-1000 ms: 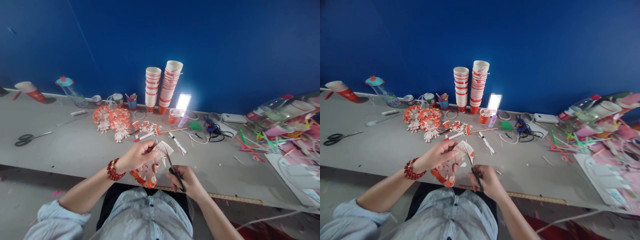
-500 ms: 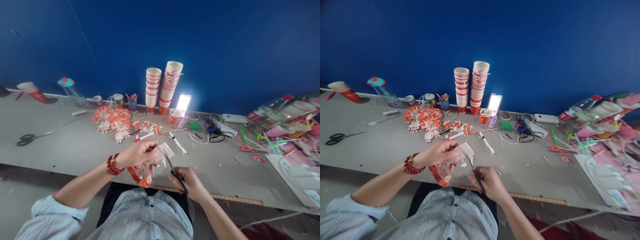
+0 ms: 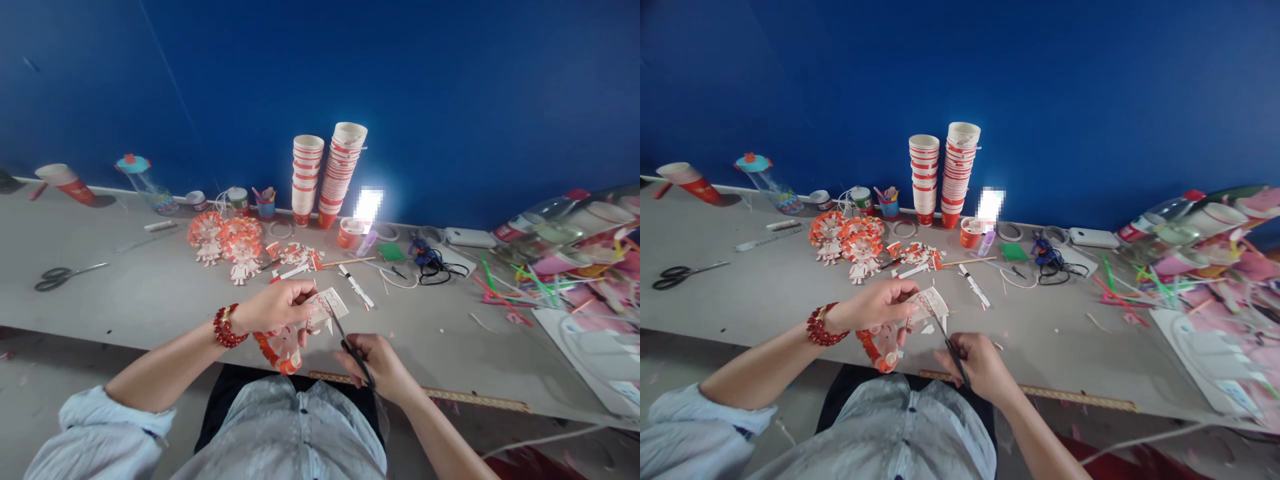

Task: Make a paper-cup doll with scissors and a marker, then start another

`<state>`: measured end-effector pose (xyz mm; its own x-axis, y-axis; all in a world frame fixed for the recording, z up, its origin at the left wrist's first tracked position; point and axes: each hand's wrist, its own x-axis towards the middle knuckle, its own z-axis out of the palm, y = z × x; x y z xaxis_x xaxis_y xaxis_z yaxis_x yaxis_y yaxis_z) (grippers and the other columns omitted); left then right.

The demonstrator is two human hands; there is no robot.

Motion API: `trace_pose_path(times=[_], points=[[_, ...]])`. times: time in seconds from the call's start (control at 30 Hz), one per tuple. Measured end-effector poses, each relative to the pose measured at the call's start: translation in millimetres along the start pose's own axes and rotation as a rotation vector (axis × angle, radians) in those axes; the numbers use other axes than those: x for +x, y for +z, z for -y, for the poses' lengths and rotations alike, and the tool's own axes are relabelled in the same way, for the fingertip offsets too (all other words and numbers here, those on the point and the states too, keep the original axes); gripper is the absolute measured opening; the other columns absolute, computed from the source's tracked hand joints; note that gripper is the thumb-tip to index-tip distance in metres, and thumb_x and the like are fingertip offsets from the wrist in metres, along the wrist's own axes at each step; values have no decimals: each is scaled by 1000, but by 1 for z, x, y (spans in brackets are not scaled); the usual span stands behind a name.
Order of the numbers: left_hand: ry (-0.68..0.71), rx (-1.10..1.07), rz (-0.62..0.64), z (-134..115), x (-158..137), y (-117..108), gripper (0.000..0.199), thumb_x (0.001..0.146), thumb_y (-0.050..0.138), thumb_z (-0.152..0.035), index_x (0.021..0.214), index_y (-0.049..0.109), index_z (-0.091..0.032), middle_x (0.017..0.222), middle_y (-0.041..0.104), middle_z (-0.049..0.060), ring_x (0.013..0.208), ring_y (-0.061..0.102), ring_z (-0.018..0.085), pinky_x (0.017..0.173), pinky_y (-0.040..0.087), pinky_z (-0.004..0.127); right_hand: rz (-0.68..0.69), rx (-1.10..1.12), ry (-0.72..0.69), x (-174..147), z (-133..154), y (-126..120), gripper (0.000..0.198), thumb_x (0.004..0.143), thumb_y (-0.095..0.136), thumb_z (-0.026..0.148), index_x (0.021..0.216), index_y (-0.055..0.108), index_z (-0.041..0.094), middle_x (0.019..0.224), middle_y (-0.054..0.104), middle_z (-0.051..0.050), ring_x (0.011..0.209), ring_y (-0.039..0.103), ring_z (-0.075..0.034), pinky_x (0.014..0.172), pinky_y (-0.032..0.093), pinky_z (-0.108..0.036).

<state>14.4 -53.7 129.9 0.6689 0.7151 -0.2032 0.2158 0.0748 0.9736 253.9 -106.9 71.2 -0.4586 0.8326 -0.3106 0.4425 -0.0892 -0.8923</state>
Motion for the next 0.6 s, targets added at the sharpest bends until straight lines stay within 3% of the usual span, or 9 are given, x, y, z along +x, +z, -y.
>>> trace_pose_path(times=[0.17,0.4,0.6], points=[[-31,-4,14,0,0,-2,20,91,50,-38,89,50,-18,72,66,1,49,66,11,34,34,12,-3,-1,-12,-1,1,1,43,83,62,45,54,41,21,39,46,5,38,39,-10,43,29,-22],[-60,-10,43,-5,0,-3,20,89,53,-37,88,52,-18,72,66,1,46,65,12,30,31,13,1,-97,-7,1,-2,-1,41,81,66,45,57,46,19,44,55,3,42,46,-11,43,30,-20],[-59,7,61,-7,-1,-5,18,90,52,-35,88,52,-17,72,66,0,47,65,11,34,32,14,4,-115,-23,3,-4,-1,46,82,65,48,54,42,20,42,47,5,40,40,-9,42,28,-20]])
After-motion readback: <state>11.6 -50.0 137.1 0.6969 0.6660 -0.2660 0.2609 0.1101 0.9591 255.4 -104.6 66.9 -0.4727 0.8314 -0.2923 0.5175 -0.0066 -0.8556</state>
